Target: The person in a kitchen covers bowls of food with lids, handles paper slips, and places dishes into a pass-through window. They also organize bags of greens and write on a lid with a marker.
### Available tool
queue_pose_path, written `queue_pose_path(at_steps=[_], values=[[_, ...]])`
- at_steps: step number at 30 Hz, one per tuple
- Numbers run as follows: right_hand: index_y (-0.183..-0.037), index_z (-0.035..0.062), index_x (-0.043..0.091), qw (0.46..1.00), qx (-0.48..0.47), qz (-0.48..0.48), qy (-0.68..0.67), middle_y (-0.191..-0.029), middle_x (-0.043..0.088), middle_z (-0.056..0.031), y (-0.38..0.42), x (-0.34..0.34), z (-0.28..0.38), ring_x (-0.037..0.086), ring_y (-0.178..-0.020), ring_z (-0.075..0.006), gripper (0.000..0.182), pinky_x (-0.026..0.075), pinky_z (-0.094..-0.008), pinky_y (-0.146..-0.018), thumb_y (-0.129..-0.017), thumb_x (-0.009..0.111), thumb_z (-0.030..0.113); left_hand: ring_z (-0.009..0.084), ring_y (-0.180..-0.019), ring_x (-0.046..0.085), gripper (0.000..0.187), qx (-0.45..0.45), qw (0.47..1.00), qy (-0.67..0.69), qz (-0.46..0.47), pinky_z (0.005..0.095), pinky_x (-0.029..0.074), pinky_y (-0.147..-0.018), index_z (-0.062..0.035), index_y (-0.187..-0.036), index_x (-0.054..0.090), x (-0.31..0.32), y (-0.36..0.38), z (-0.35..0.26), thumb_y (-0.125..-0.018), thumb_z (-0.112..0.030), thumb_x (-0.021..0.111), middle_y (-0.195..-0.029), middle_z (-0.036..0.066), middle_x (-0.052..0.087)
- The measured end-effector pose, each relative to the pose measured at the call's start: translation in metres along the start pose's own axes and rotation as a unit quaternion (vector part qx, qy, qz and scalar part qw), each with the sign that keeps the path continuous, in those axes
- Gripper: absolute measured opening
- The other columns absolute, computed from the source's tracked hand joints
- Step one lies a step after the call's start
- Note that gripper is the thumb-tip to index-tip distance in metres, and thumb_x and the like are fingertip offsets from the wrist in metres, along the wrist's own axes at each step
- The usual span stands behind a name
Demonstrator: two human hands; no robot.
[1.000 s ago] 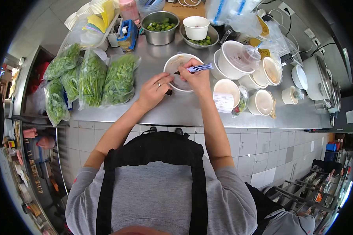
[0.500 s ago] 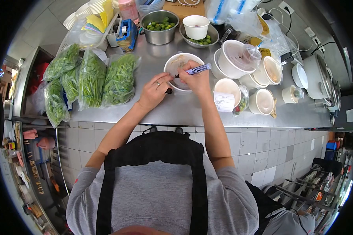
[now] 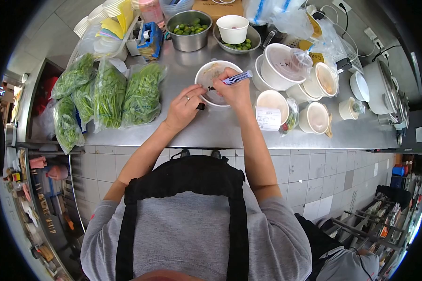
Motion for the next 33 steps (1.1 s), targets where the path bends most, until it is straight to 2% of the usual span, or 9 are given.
queue_pose_path(at_steps=[4, 10, 16, 19, 22, 25, 28, 31, 33], values=[[-0.067, 0.0052, 0.052, 0.999, 0.012, -0.026, -0.034, -0.060, 0.055, -0.0015, 0.0009, 0.0004, 0.0029, 0.051, -0.049, -0.0068, 0.014, 0.040, -0.0199, -0.045, -0.074, 0.063, 0.005, 0.0253, -0.093, 0.059, 0.015, -0.008, 1.000, 0.004, 0.000, 0.0315, 0.052, -0.075, -0.0040, -0.072, 0.052, -0.0004, -0.0005, -0.0009, -0.063, -0.002, 0.063, -0.095, 0.007, 0.063], [-0.063, 0.0034, 0.051, 0.999, 0.007, -0.041, 0.011, -0.056, 0.054, -0.0024, 0.0000, 0.0006, 0.0029, 0.051, -0.046, -0.0070, 0.016, 0.040, -0.0212, -0.041, -0.071, 0.064, 0.004, 0.0254, -0.093, 0.060, 0.016, -0.007, 1.000, 0.009, -0.002, 0.0317, 0.052, -0.074, -0.0040, -0.072, 0.052, -0.0014, -0.0012, -0.0009, -0.062, -0.002, 0.064, -0.095, 0.007, 0.063], [-0.067, 0.0048, 0.052, 1.000, 0.010, -0.029, 0.005, -0.058, 0.055, -0.0014, 0.0003, 0.0018, 0.0048, 0.052, -0.050, -0.0064, 0.013, 0.040, -0.0194, -0.046, -0.074, 0.063, 0.006, 0.0255, -0.093, 0.059, 0.017, -0.010, 1.000, 0.012, 0.001, 0.0319, 0.051, -0.074, -0.0039, -0.072, 0.051, -0.0011, -0.0013, -0.0018, -0.061, -0.002, 0.064, -0.095, 0.007, 0.062], [-0.061, 0.0034, 0.051, 0.997, -0.002, -0.067, -0.045, -0.053, 0.052, -0.0013, -0.0001, 0.0032, 0.0063, 0.050, -0.045, -0.0065, 0.016, 0.039, -0.0216, -0.041, -0.070, 0.064, 0.003, 0.0254, -0.093, 0.059, 0.017, -0.006, 1.000, 0.010, 0.004, 0.0319, 0.051, -0.074, -0.0039, -0.072, 0.051, -0.0020, -0.0021, -0.0015, -0.062, -0.003, 0.064, -0.095, 0.007, 0.062], [-0.059, 0.0034, 0.051, 0.998, -0.022, -0.065, 0.011, -0.052, 0.052, -0.0013, -0.0024, 0.0012, -0.0006, 0.049, -0.045, -0.0064, 0.014, 0.038, -0.0220, -0.041, -0.068, 0.063, 0.003, 0.0253, -0.093, 0.059, 0.018, -0.004, 1.000, 0.010, 0.005, 0.0318, 0.051, -0.074, -0.0040, -0.071, 0.050, -0.0028, -0.0029, -0.0025, -0.061, -0.003, 0.064, -0.095, 0.006, 0.062], [-0.058, 0.0033, 0.051, 0.997, -0.004, -0.076, -0.005, -0.052, 0.052, -0.0014, -0.0009, 0.0008, 0.0024, 0.049, -0.045, -0.0065, 0.013, 0.038, -0.0223, -0.041, -0.066, 0.062, 0.004, 0.0253, -0.093, 0.059, 0.018, -0.003, 1.000, 0.008, 0.006, 0.0317, 0.051, -0.074, -0.0040, -0.071, 0.050, -0.0035, -0.0041, -0.0027, -0.061, -0.003, 0.065, -0.095, 0.006, 0.062], [-0.059, 0.0033, 0.051, 0.997, -0.010, -0.076, 0.022, -0.052, 0.052, -0.0015, -0.0029, 0.0009, -0.0009, 0.049, -0.045, -0.0066, 0.013, 0.038, -0.0226, -0.041, -0.066, 0.062, 0.005, 0.0254, -0.093, 0.059, 0.019, -0.003, 1.000, 0.009, 0.005, 0.0317, 0.051, -0.074, -0.0038, -0.072, 0.050, -0.0034, -0.0042, -0.0028, -0.061, -0.004, 0.065, -0.095, 0.006, 0.062], [-0.064, 0.0049, 0.051, 0.996, 0.015, -0.079, 0.036, -0.055, 0.053, -0.0011, -0.0004, -0.0011, 0.0047, 0.050, -0.046, -0.0064, 0.012, 0.039, -0.0196, -0.042, -0.072, 0.061, 0.004, 0.0256, -0.092, 0.059, 0.019, -0.004, 1.000, 0.012, 0.007, 0.0316, 0.051, -0.074, -0.0034, -0.072, 0.051, -0.0029, -0.0038, -0.0025, -0.061, -0.004, 0.066, -0.095, 0.006, 0.062], [-0.064, 0.0049, 0.051, 0.996, 0.022, -0.088, -0.002, -0.055, 0.052, -0.0009, -0.0003, -0.0018, 0.0053, 0.050, -0.046, -0.0063, 0.011, 0.039, -0.0194, -0.042, -0.072, 0.060, 0.004, 0.0257, -0.092, 0.059, 0.019, -0.002, 1.000, 0.010, 0.010, 0.0316, 0.051, -0.074, -0.0031, -0.073, 0.051, -0.0019, -0.0029, -0.0012, -0.061, -0.004, 0.065, -0.095, 0.007, 0.062]])
Point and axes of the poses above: each hand's wrist, its own y-axis away from the middle knuckle, its own x-axis out of the palm, z = x × y, the point moved 2 cm from there along -y, towards the middle knuckle
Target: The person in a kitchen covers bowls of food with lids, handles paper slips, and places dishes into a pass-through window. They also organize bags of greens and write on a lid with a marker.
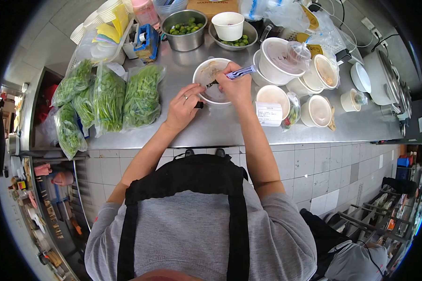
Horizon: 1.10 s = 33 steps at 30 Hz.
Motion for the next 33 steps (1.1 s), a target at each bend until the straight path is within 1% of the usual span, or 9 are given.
queue_pose_path(at_steps=[4, 7, 9, 13, 16, 19, 22, 25, 33], values=[[-0.064, 0.0049, 0.050, 1.000, -0.010, -0.014, -0.014, -0.055, 0.052, -0.0005, -0.002, -0.001, 0.000, 0.050, -0.046, -0.0059, 0.011, 0.039, -0.0193, -0.042, -0.072, 0.058, 0.003, 0.0262, -0.092, 0.059, 0.021, 0.001, 1.000, 0.003, -0.002, 0.0329, 0.051, -0.075, -0.0041, -0.072, 0.051, 0.000, -0.001, 0.000, -0.058, -0.004, 0.066, -0.095, 0.006, 0.062], [-0.064, 0.0050, 0.050, 0.999, -0.031, 0.029, -0.033, -0.055, 0.052, -0.0003, -0.004, -0.005, 0.002, 0.049, -0.045, -0.0059, 0.012, 0.039, -0.0194, -0.042, -0.073, 0.058, 0.003, 0.0267, -0.091, 0.059, 0.024, 0.005, 1.000, 0.002, 0.012, 0.0342, 0.050, -0.076, -0.0051, -0.072, 0.050, -0.001, -0.004, -0.003, -0.054, -0.005, 0.067, -0.094, 0.006, 0.062], [-0.062, 0.0039, 0.050, 0.998, -0.020, 0.028, -0.047, -0.053, 0.051, -0.0003, -0.006, -0.004, -0.004, 0.049, -0.045, -0.0058, 0.012, 0.038, -0.0208, -0.041, -0.069, 0.060, 0.003, 0.0268, -0.092, 0.059, 0.027, 0.003, 1.000, -0.010, 0.019, 0.0347, 0.050, -0.077, -0.0057, -0.072, 0.050, 0.000, -0.005, -0.008, -0.052, -0.005, 0.068, -0.094, 0.006, 0.062], [-0.061, 0.0033, 0.050, 0.999, -0.005, 0.033, -0.042, -0.052, 0.051, -0.0003, -0.005, -0.004, -0.008, 0.049, -0.045, -0.0057, 0.012, 0.037, -0.0215, -0.041, -0.067, 0.060, 0.004, 0.0262, -0.092, 0.058, 0.027, -0.015, 1.000, -0.004, 0.007, 0.0341, 0.049, -0.076, -0.0053, -0.072, 0.049, 0.004, -0.003, -0.009, -0.053, -0.006, 0.069, -0.092, 0.005, 0.062], [-0.061, 0.0033, 0.050, 1.000, -0.007, 0.013, -0.019, -0.051, 0.051, -0.0007, -0.006, -0.003, -0.006, 0.049, -0.044, -0.0057, 0.012, 0.037, -0.0217, -0.041, -0.067, 0.061, 0.004, 0.0259, -0.093, 0.058, 0.028, -0.018, 1.000, -0.003, 0.008, 0.0335, 0.049, -0.075, -0.0051, -0.072, 0.049, 0.004, -0.003, -0.009, -0.054, -0.008, 0.070, -0.091, 0.005, 0.062], [-0.060, 0.0032, 0.050, 0.999, -0.015, 0.019, 0.022, -0.051, 0.051, -0.0010, -0.005, -0.004, -0.003, 0.049, -0.045, -0.0057, 0.012, 0.038, -0.0216, -0.041, -0.067, 0.061, 0.004, 0.0260, -0.092, 0.058, 0.028, -0.020, 1.000, -0.005, 0.013, 0.0333, 0.049, -0.075, -0.0050, -0.072, 0.049, 0.003, -0.004, -0.010, -0.055, -0.008, 0.071, -0.091, 0.005, 0.062], [-0.061, 0.0033, 0.050, 1.000, -0.010, 0.002, -0.028, -0.052, 0.051, -0.0011, -0.009, -0.008, -0.003, 0.049, -0.046, -0.0057, 0.013, 0.039, -0.0216, -0.042, -0.067, 0.060, 0.004, 0.0261, -0.092, 0.058, 0.028, -0.021, 1.000, 0.001, 0.021, 0.0337, 0.049, -0.076, -0.0049, -0.072, 0.049, 0.002, -0.005, -0.010, -0.055, -0.009, 0.071, -0.090, 0.006, 0.062], [-0.061, 0.0036, 0.049, 0.999, -0.010, 0.001, -0.034, -0.053, 0.051, -0.0005, -0.017, -0.015, -0.005, 0.049, -0.046, -0.0054, 0.013, 0.039, -0.0215, -0.042, -0.068, 0.060, 0.005, 0.0266, -0.092, 0.057, 0.028, -0.028, 0.999, 0.013, 0.034, 0.0343, 0.048, -0.075, -0.0049, -0.072, 0.050, 0.002, -0.006, -0.008, -0.056, -0.009, 0.072, -0.090, 0.006, 0.062], [-0.061, 0.0035, 0.049, 0.997, -0.064, 0.039, 0.005, -0.052, 0.049, 0.0004, -0.018, -0.017, -0.011, 0.048, -0.046, -0.0054, 0.013, 0.039, -0.0221, -0.043, -0.068, 0.059, 0.005, 0.0288, -0.089, 0.059, 0.028, -0.046, 0.998, 0.042, 0.032, 0.0357, 0.047, -0.074, -0.0039, -0.073, 0.051, -0.001, -0.010, -0.010, -0.060, -0.011, 0.074, -0.087, 0.007, 0.063]])
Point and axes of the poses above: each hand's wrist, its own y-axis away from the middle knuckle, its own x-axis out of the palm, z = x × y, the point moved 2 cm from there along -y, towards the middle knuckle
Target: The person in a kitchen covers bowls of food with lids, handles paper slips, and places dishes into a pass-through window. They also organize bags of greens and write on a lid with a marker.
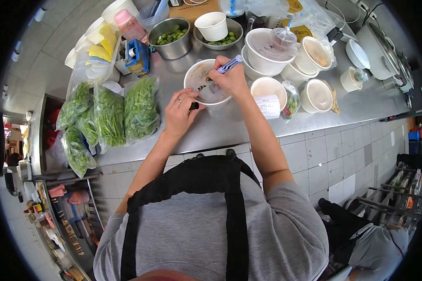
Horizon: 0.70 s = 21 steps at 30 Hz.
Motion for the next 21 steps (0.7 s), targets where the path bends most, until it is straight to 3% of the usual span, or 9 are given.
queue_pose_path(at_steps=[7, 21], values=[[-0.060, 0.0031, 0.048, 0.999, 0.007, -0.031, -0.023, -0.052, 0.049, -0.0002, -0.0003, -0.0009, -0.0046, 0.046, -0.046, -0.0059, 0.013, 0.038, -0.0231, -0.043, -0.066, 0.060, 0.005, 0.0287, -0.089, 0.059, 0.028, 0.000, 1.000, -0.006, -0.007, 0.0355, 0.047, -0.074, -0.0034, -0.073, 0.051, 0.0005, 0.0007, -0.0003, -0.062, -0.015, 0.073, -0.088, 0.007, 0.063], [-0.060, 0.0034, 0.049, 0.996, -0.010, -0.051, 0.074, -0.051, 0.048, -0.0015, -0.0005, -0.0013, -0.0056, 0.045, -0.048, -0.0070, 0.014, 0.038, -0.0252, -0.046, -0.064, 0.061, 0.010, 0.0279, -0.088, 0.058, 0.029, 0.010, 1.000, -0.018, -0.001, 0.0350, 0.047, -0.076, -0.0021, -0.079, 0.053, 0.0011, 0.0010, 0.0014, -0.063, -0.017, 0.072, -0.088, 0.008, 0.062]])
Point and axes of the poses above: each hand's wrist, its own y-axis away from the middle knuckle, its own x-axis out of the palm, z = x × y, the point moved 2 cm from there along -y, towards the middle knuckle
